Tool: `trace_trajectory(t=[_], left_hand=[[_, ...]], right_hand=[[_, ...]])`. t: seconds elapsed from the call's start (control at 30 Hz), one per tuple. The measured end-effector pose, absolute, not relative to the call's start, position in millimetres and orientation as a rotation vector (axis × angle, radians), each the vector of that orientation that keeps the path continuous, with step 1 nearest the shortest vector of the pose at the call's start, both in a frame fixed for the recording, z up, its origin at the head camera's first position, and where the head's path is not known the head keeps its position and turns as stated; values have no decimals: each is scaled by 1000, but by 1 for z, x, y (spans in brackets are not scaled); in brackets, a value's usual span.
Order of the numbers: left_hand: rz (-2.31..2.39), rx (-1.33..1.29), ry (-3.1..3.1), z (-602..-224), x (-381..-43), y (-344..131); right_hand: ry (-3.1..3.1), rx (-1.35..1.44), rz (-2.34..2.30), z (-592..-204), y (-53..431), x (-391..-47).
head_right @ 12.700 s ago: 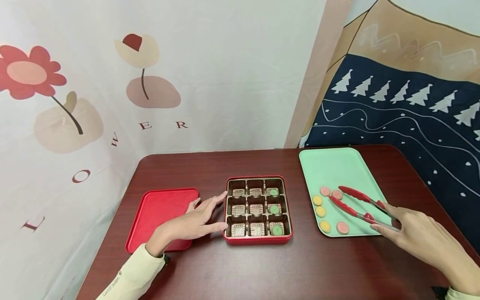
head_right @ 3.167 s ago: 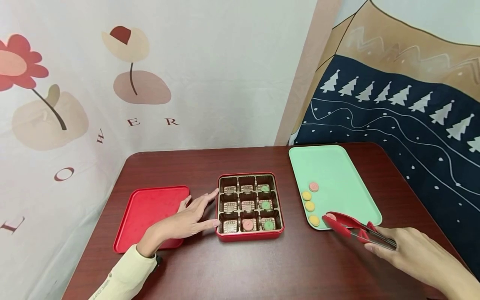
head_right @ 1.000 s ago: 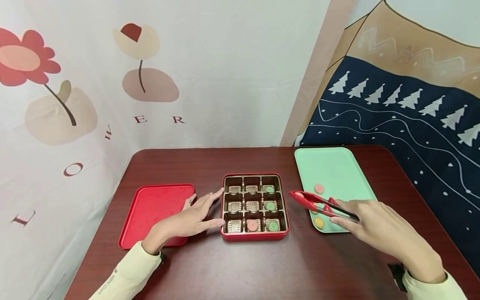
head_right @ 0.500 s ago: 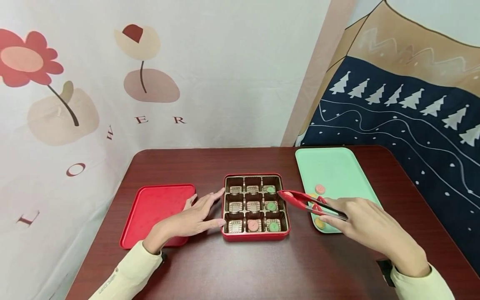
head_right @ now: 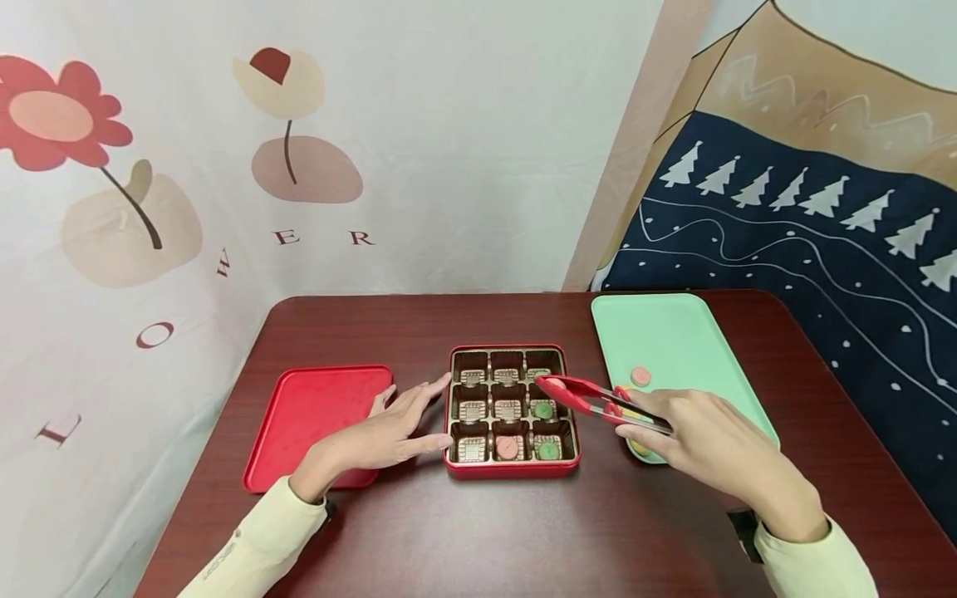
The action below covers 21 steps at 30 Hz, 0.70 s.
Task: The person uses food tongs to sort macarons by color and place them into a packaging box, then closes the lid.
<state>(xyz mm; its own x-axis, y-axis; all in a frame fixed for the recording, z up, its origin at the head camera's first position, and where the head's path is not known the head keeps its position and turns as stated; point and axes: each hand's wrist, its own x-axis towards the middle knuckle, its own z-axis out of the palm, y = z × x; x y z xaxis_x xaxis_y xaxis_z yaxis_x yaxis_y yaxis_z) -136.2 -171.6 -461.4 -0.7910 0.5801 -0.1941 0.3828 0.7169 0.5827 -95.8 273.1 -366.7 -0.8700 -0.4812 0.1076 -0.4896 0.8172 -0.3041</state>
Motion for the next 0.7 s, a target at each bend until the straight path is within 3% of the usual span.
trace_trajectory(t=[0.7], left_hand=[[758,734,2545,-464,-137,-171]], right_hand=[[-2895,954,533,-379,240,-103]])
